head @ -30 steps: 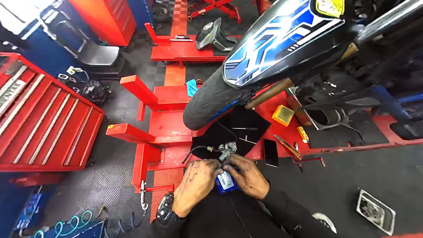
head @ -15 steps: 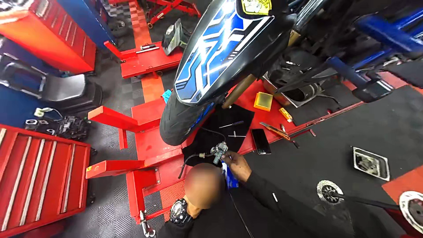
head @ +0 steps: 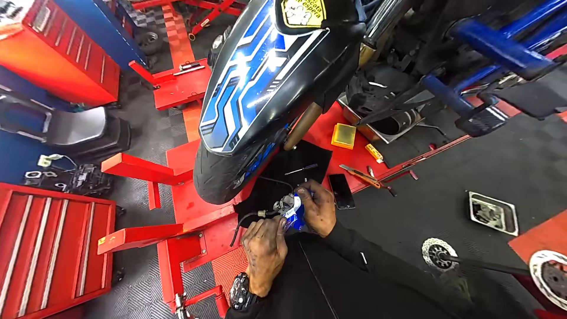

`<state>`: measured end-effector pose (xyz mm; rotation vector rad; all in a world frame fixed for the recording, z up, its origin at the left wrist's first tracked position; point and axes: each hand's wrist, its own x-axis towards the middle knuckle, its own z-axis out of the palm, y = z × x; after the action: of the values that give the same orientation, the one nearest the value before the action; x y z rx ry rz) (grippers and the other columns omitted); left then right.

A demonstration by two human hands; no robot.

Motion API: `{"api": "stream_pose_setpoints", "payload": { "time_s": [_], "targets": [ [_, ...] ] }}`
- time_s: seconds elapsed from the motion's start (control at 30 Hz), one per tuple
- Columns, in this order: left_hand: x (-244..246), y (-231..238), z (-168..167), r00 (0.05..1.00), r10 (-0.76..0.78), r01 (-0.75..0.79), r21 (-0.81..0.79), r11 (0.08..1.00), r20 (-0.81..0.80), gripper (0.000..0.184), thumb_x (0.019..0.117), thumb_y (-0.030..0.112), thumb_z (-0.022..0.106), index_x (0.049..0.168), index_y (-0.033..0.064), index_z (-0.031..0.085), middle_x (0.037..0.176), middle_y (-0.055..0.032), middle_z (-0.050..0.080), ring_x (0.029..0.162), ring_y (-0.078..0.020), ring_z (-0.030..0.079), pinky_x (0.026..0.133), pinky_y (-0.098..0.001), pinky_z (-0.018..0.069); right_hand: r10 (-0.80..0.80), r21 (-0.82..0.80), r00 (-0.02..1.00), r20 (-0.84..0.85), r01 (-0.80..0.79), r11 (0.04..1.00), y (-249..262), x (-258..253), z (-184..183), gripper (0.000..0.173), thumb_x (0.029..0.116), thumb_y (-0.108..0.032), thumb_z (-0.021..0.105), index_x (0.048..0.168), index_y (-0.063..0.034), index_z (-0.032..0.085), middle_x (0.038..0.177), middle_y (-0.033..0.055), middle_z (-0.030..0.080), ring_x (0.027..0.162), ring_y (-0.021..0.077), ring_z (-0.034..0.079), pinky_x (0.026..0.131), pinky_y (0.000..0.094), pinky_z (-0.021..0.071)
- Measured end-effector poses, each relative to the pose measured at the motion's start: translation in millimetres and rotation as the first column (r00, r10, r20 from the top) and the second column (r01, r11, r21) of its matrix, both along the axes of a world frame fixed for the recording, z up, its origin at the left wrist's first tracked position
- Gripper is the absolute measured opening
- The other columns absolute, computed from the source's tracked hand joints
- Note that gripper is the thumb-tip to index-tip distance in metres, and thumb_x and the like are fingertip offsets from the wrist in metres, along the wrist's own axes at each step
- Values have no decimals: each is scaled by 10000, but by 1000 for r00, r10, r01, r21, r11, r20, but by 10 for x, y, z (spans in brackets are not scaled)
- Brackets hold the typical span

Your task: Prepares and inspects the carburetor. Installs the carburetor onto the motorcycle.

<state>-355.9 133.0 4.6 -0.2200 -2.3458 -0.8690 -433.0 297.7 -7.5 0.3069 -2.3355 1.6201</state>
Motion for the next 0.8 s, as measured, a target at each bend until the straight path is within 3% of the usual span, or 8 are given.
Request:
{"api": "stream_pose_setpoints", "payload": {
  "time_s": [0.17, 0.3, 0.37, 0.43, 0.53, 0.63, 0.8],
  "targets": [
    [-23, 78, 82, 999, 24, -13, 249, 968, -38, 326, 1044, 234, 533, 908, 50, 764, 809, -26, 739, 745, -76, 694, 732, -268, 597, 84, -184, 989, -122, -106, 977, 128, 41, 315, 218, 1040, -232, 591, 947, -80, 716, 917, 22, 681, 815, 130, 662, 712, 307, 590],
    [-14, 103, 169, 998, 3, 21, 359, 933, -67, 328, 1057, 251, 543, 902, 51, 752, 817, -16, 734, 757, -72, 698, 742, -265, 608, 115, -225, 978, -173, -152, 962, 225, 92, 458, 191, 1030, -205, 617, 938, -61, 701, 918, 39, 678, 816, 144, 665, 715, 300, 593],
    [23, 62, 252, 993, 5, 34, 327, 944, -117, 306, 1059, 272, 547, 937, 80, 752, 865, -13, 740, 818, -82, 699, 779, -273, 599, 205, -189, 951, -230, -250, 950, 305, 102, 575, 171, 1024, -196, 634, 962, -56, 712, 947, 55, 695, 863, 169, 685, 753, 332, 611],
    [78, -7, 408, 980, 33, 15, 237, 971, -196, 273, 1061, 292, 541, 993, 123, 746, 895, 2, 739, 860, -90, 693, 799, -279, 580, 300, -85, 891, -342, -348, 934, 402, 124, 736, 117, 1010, -164, 653, 1007, -76, 729, 1015, 57, 706, 998, 202, 694, 871, 379, 619],
    [199, -163, 667, 938, 13, 2, 45, 999, -348, 184, 1042, 255, 567, 1121, 145, 692, 944, 3, 707, 850, -110, 676, 785, -273, 563, 355, 95, 802, -480, -355, 930, 509, 215, 919, 113, 937, -73, 677, 1002, -144, 737, 1090, 35, 696, 1152, 232, 637, 1026, 454, 540],
    [288, -241, 808, 909, -37, 8, -72, 997, -415, 220, 1005, 213, 615, 1217, 154, 629, 1036, 2, 642, 881, -114, 630, 796, -255, 527, 347, 151, 773, -531, -317, 936, 519, 297, 985, 133, 917, -76, 700, 999, -177, 726, 1157, 15, 673, 1202, 225, 610, 1061, 461, 519],
    [332, -253, 805, 899, -74, 46, -76, 996, -431, 248, 990, 189, 635, 1236, 168, 611, 1116, 13, 631, 970, -124, 640, 858, -277, 541, 291, 96, 780, -554, -288, 953, 437, 363, 972, 134, 896, -77, 719, 981, -181, 727, 1213, 19, 646, 1239, 233, 580, 1069, 455, 508]
  ]
}}
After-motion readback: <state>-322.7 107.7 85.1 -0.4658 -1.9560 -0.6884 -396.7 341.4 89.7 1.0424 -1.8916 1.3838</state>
